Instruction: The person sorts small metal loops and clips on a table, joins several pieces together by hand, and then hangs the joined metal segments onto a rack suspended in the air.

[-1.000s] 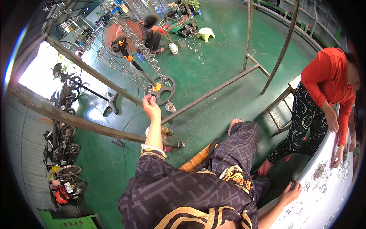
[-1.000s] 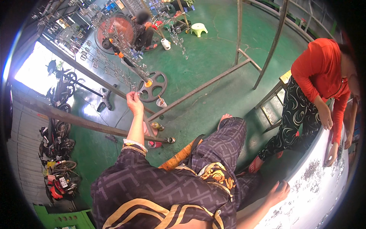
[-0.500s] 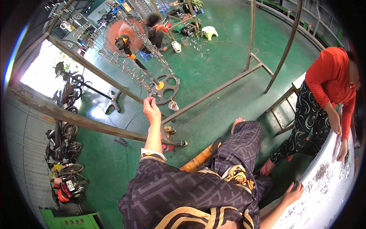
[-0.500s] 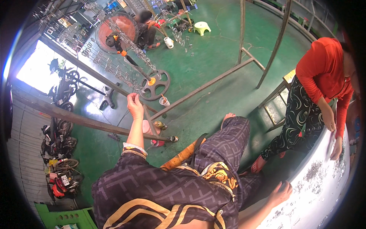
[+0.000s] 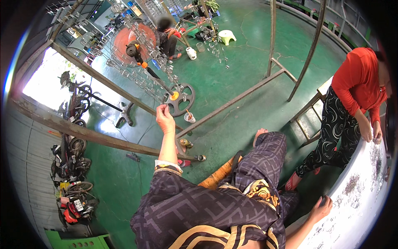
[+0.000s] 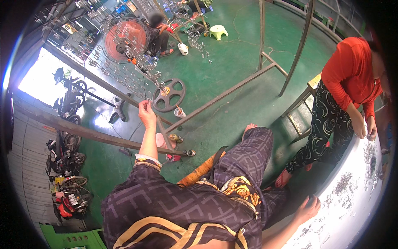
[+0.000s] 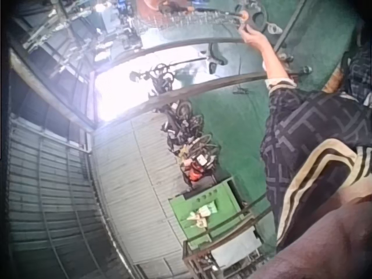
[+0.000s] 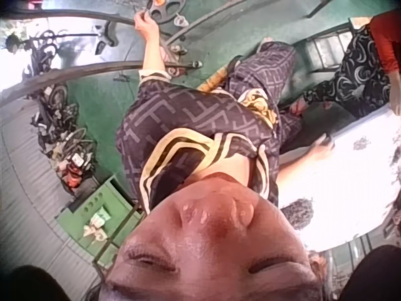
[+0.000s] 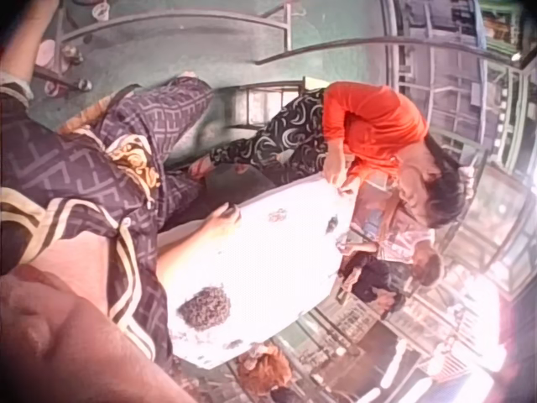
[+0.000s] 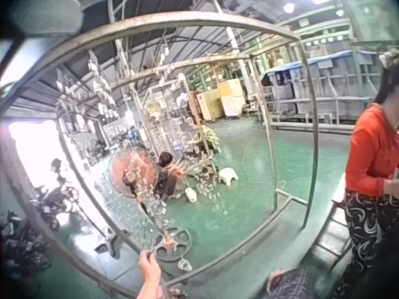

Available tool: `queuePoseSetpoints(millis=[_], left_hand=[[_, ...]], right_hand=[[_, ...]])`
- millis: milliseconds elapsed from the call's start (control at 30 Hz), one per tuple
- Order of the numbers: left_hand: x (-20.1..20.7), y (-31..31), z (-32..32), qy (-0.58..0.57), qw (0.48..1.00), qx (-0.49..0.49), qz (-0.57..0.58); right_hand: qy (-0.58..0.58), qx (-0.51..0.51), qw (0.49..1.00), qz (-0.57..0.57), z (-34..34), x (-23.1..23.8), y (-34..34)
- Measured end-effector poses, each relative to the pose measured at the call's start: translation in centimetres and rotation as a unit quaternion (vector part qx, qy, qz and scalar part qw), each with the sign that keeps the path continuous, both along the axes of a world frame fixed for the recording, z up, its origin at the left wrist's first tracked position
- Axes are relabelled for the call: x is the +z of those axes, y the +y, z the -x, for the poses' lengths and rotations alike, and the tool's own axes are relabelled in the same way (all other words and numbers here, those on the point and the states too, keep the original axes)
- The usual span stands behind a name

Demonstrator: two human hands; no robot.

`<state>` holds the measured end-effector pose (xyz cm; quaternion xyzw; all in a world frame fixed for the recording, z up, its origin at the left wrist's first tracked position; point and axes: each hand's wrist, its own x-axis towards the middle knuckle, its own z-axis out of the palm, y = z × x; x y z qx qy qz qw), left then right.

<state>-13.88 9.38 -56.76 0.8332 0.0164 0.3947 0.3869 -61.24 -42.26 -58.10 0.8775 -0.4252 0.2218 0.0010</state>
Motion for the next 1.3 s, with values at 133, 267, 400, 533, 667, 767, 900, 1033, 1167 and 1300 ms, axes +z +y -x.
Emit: queuePoseSetpoints(millis=[133, 267, 400, 533, 667, 767, 900, 1033, 1167, 1300], left_hand=[[0.0, 0.4, 0.2, 0.002, 1.0, 0.005, -0.011], [0.0, 0.6, 0.5, 0.0, 1.0, 0.001, -0.018], [-0.1, 1.0, 0.7, 0.014, 1.0, -0.016, 0.007], [-0.9, 1.4, 0.3, -0.006, 0.997, -0.028, 0.072], [-1.4, 1.5, 0.2, 0.013, 0.996, -0.025, 0.083], [-1.2, 1.0, 0.4, 0.018, 0.996, -0.036, 0.077], [-1.8, 0.9, 0.4, 0.026, 0.991, -0.074, 0.108], [-2.7, 1.1, -0.5, 0.036, 0.982, -0.09, 0.164], [-2.8, 0.8, -1.1, 0.04, 0.97, -0.12, 0.209], [-2.8, 0.7, -1.3, 0.041, 0.962, -0.146, 0.227]], right_hand=[[0.014, -0.007, 1.0, -0.006, 0.0, 0.1, -0.1], [0.015, -0.004, 1.0, -0.002, 0.1, 0.2, -0.1], [0.016, -0.006, 1.0, 0.005, 0.3, -0.3, -0.3], [0.016, -0.009, 1.0, 0.004, 0.2, -0.2, -0.3], [0.02, -0.008, 1.0, 0.009, 0.2, -0.2, -0.3], [0.025, -0.012, 1.0, 0.003, 0.2, -0.2, -0.3], [0.023, -0.01, 1.0, 0.001, 0.1, -0.2, -0.2], [0.023, -0.014, 1.0, -0.002, 0.0, -0.1, -0.2], [0.026, -0.015, 1.0, -0.001, 0.2, -0.3, -0.4], [0.026, -0.017, 0.999, -0.012, 0.2, -0.3, -0.3]])
